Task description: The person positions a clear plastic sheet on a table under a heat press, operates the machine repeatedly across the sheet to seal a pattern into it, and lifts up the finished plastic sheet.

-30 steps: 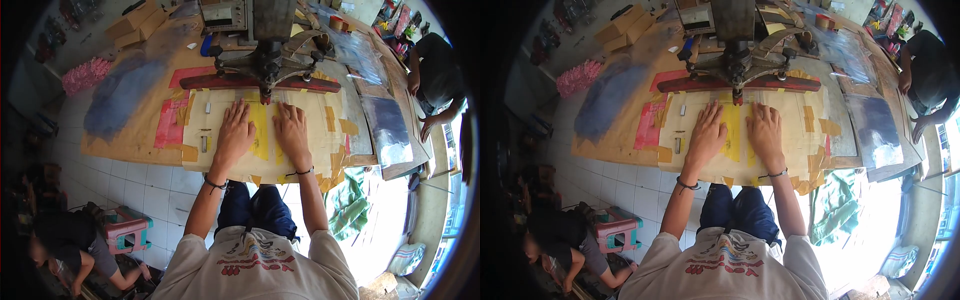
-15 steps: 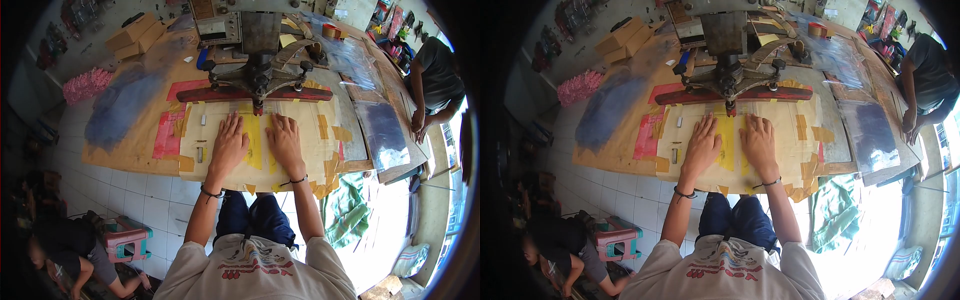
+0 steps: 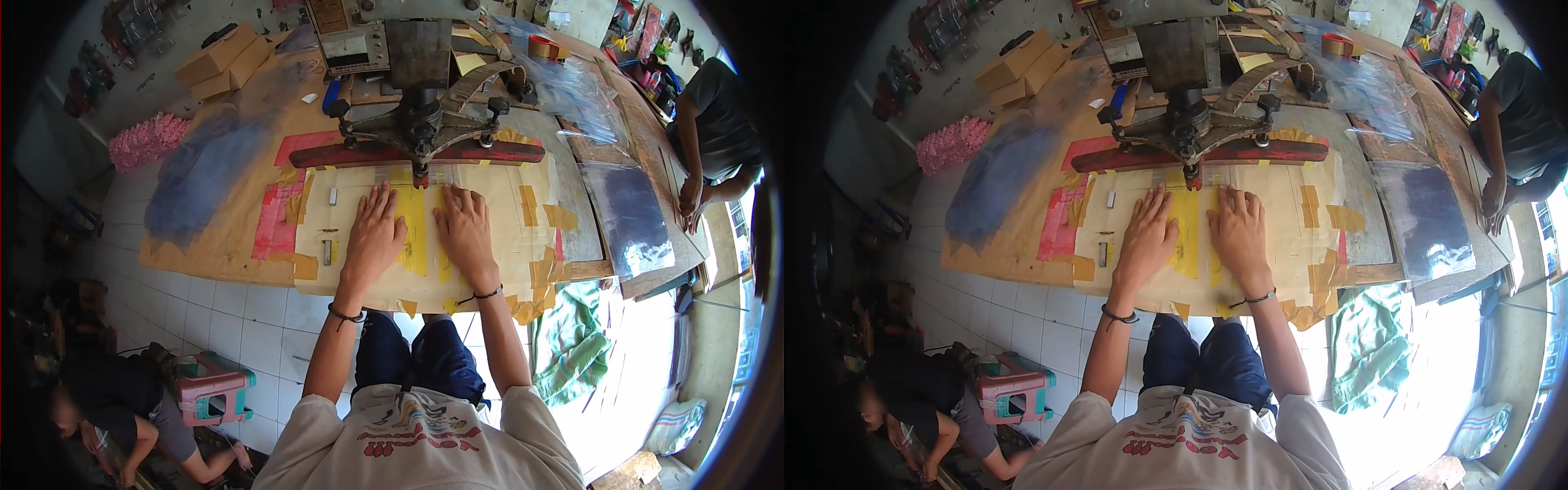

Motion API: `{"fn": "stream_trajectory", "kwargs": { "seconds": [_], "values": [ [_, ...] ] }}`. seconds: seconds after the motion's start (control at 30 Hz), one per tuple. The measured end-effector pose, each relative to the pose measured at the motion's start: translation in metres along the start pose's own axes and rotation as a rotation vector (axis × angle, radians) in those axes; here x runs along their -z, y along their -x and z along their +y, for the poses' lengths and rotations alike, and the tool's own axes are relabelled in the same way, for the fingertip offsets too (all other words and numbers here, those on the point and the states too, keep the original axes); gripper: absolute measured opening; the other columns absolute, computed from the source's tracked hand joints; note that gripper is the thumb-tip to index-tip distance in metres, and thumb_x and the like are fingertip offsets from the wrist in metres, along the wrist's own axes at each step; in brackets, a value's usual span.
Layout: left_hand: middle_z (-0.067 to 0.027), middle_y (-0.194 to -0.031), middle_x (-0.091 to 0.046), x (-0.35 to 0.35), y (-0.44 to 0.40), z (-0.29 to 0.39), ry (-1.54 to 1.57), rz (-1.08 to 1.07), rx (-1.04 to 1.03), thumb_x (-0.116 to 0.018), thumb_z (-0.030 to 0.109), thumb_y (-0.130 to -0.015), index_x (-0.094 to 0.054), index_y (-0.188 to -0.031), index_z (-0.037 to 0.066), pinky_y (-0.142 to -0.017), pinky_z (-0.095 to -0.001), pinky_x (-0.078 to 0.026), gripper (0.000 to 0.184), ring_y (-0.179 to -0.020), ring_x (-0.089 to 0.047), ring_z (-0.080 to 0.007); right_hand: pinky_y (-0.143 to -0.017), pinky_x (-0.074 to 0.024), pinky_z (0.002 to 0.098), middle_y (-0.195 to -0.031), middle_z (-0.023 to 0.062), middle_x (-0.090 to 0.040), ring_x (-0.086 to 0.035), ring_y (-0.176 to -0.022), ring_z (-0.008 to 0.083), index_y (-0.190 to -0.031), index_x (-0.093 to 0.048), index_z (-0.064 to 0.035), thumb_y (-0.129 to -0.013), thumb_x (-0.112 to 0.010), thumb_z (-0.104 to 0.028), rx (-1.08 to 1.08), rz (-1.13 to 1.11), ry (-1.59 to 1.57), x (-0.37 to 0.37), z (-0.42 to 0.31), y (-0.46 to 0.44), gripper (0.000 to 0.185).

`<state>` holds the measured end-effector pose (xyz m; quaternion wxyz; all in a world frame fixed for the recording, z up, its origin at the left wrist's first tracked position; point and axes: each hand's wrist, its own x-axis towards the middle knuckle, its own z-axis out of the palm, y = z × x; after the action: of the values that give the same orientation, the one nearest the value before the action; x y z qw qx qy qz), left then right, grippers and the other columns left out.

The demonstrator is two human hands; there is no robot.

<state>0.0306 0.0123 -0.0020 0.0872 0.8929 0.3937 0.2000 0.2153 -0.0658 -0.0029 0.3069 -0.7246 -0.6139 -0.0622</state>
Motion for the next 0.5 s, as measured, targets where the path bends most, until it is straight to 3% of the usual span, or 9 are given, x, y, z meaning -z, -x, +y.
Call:
{"fn": "stream_trajectory", "kwargs": {
  "seconds": [0.3,0.5],
  "values": [
    [-0.0293,-0.166,-0.040,-0.0052,0.0000,-0.0043,0.013,0.051,-0.036,-0.052,0.024,-0.105,-0.049,-0.152,-0.012,-0.131,-0.0499,-0.025,0.059,-0.155,-0.038,-0.0405,-0.116,-0.0398,0.0491,-0.146,0.0177,-0.060,-0.050,-0.134,0.0385,-0.144,-0.061,0.0008,-0.102,-0.063,-0.024,0.008,0.002,0.014,-0.0019,0.0020,0.0005,0.049],
    [-0.0247,-0.169,-0.036,-0.0015,0.0002,-0.0010,-0.017,0.004,0.002,-0.051,0.022,-0.107,-0.046,-0.156,-0.008,-0.133,-0.0476,-0.024,0.058,-0.158,-0.034,-0.0368,-0.117,-0.0397,0.0487,-0.147,0.0173,-0.060,-0.050,-0.135,0.0380,-0.144,-0.061,0.0011,-0.102,-0.062,-0.025,0.001,-0.004,0.012,-0.0016,0.0011,0.0002,0.050]
  ]
}}
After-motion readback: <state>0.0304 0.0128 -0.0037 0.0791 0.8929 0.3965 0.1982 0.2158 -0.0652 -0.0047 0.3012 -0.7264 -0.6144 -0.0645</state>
